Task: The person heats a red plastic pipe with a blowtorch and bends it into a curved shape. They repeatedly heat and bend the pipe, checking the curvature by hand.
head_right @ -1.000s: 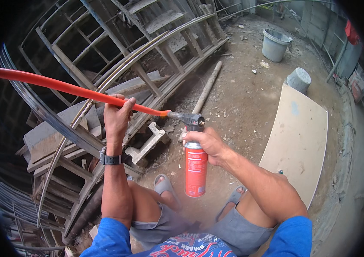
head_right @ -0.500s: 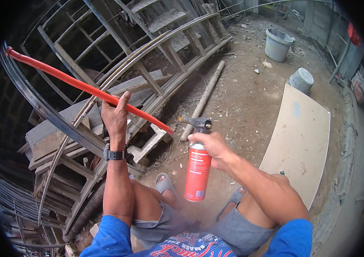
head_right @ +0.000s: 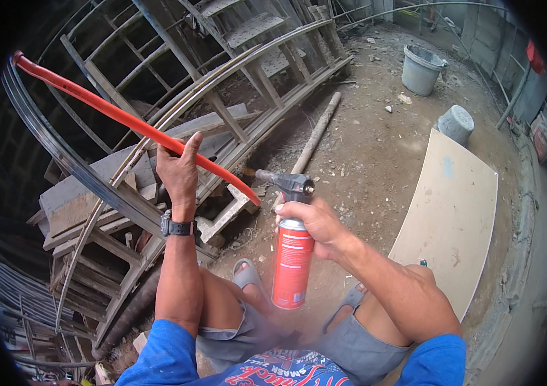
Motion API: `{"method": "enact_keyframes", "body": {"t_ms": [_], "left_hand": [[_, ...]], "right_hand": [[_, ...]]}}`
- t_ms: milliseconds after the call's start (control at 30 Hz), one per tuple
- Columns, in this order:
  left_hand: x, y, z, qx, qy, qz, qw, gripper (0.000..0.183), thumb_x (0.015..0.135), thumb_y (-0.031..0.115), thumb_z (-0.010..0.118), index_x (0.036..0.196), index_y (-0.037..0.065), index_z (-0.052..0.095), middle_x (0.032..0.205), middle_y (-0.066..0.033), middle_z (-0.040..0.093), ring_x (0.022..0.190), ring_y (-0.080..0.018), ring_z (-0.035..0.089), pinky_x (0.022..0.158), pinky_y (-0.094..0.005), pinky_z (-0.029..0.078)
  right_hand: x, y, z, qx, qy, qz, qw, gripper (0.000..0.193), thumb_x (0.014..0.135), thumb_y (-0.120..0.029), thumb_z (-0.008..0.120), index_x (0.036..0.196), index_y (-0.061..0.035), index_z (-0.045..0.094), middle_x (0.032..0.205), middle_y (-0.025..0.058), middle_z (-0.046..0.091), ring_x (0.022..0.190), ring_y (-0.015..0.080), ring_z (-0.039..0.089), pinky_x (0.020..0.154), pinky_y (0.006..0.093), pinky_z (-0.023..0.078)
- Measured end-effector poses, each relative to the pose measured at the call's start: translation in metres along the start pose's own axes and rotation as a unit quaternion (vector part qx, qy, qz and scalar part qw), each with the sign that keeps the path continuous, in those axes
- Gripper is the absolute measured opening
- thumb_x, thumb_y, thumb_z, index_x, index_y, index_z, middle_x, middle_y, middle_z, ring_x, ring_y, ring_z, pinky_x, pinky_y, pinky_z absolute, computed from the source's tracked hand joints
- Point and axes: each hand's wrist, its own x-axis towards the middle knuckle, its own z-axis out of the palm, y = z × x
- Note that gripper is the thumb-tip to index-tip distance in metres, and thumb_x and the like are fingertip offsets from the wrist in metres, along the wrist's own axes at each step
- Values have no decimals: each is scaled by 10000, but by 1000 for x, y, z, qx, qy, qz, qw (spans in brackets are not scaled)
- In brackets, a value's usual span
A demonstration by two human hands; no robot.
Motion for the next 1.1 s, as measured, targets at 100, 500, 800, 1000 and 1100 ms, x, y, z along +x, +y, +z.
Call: {"method": "enact_keyframes", "body": {"t_ms": [100,500,800,1000,1100], "left_hand": [[0,-3,1,-11,3,10,1000,457,847,333,935,911,50,581,745,9,578,666,-82,529,608,-264,496],[0,2,-4,29,4,-16,999,464,865,376,917,919,49,591,757,-7,609,679,-92,587,621,-279,537],[1,9,-5,55,10,-17,998,475,871,340,903,1038,5,611,809,-63,669,699,-142,672,633,-306,580],[4,-5,-6,74,13,5,997,601,875,523,865,1056,9,611,805,-67,664,697,-145,670,639,-310,579],[5,-13,-7,45,25,19,998,630,906,604,792,1053,17,616,779,-48,653,686,-129,653,644,-296,563]], "right_hand": [[6,11,-11,-44,59,80,994,222,919,-160,746,1051,-10,650,929,121,729,827,236,742,780,409,615],[4,20,-4,-126,37,76,988,283,892,-184,767,1043,23,647,915,120,726,813,229,733,778,408,608],[6,24,0,-197,34,93,975,365,868,-199,802,1114,24,651,923,111,714,787,190,702,775,361,576],[-1,15,2,-187,3,21,982,359,862,-210,810,1103,12,664,935,117,715,829,192,701,777,357,572],[-2,13,4,-253,14,63,965,380,859,-223,813,1107,20,657,938,107,706,862,190,698,800,361,566]]}}
